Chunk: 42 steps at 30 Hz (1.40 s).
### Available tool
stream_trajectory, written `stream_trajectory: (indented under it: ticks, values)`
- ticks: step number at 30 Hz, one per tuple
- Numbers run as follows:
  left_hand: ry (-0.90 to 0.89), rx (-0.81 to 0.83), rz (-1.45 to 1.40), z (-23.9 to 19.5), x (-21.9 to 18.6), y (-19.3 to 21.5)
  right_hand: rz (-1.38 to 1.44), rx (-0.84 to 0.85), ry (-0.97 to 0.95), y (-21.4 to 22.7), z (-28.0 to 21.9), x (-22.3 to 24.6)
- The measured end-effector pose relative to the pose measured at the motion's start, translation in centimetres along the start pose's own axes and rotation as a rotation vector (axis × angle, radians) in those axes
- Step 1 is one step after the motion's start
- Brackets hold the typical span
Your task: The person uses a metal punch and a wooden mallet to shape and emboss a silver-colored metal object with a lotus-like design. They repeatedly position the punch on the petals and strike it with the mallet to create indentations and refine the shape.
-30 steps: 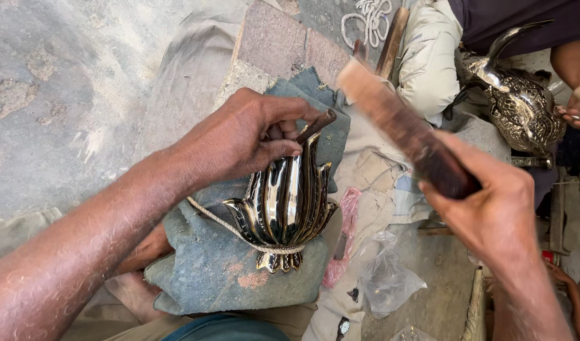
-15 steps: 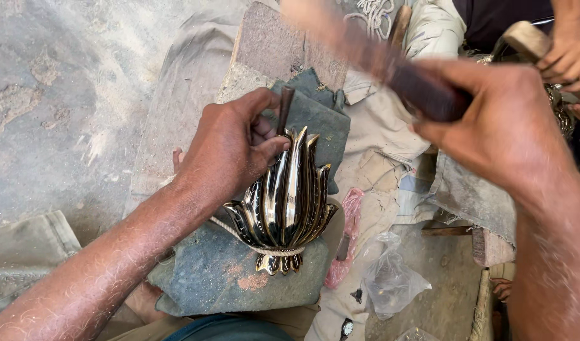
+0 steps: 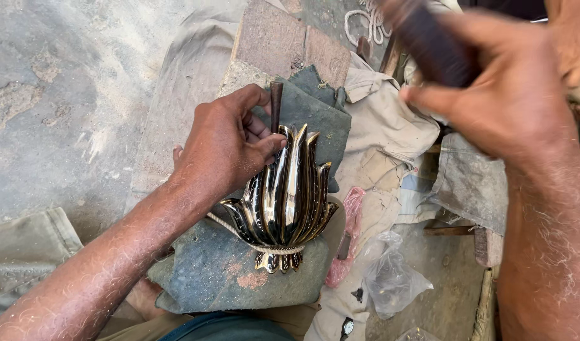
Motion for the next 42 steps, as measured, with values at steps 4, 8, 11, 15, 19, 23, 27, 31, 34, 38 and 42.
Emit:
stream_trajectory:
  ticks: [4,8,11,15,19,23,27,31,34,38,42]
  values:
    - [-0.008,0.012,0.032,0.0,0.5,0.0,0.156,0.055,-0.219,-0.1,-0.9,-2.2]
    - [-0.047,0.006,-0.002,-0.2,-0.3,0.1,-0.446,0.321,-0.238,-0.1,-1.4,-4.1]
    - [-0.165,-0.023,-0.041,-0.5,-0.7,0.1,0.027,0.114,-0.254,-1.1,-2.5,-4.7]
    - [-0.253,0.07,0.007,-0.3,-2.0,-0.4,0.927,-0.217,-0.403,-3.2,-5.6,-6.3]
    - [-0.354,0.07,0.032,-0.4,-2.7,-0.5,1.191,-0.111,-0.384,-4.7,-7.3,-5.9]
    - [-0.27,0.118,0.076,0.2,-3.1,-0.7,0.903,-0.008,-0.53,-4.6,-7.6,-5.3]
    - [-0.23,0.144,0.174,0.3,-3.3,-1.1,0.417,0.241,-0.855,-4.9,-7.9,-6.5]
    - [-0.208,0.233,0.225,1.0,-3.4,-1.6,0.305,0.399,-0.695,-6.3,-9.6,-7.5]
    - [-0.362,0.247,0.239,1.5,-4.1,-1.9,0.455,0.28,-0.662,-7.6,-11.7,-8.0]
    - [-0.447,0.356,0.263,1.7,-4.5,-1.2,0.593,0.153,-0.694,-8.8,-14.8,-7.4]
    - [-0.519,0.494,0.274,1.9,-4.6,-0.6,0.261,0.241,-0.555,-9.2,-16.3,-5.8]
Point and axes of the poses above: each hand's wrist, its own z-axis towards the middle knuckle, its own y-axis out of the back of the hand, x = y × z, the point moved 3 cm from there along z, towards the middle knuckle, and after that the axes turned 4 degrees about -y, right-handed, at the moved point
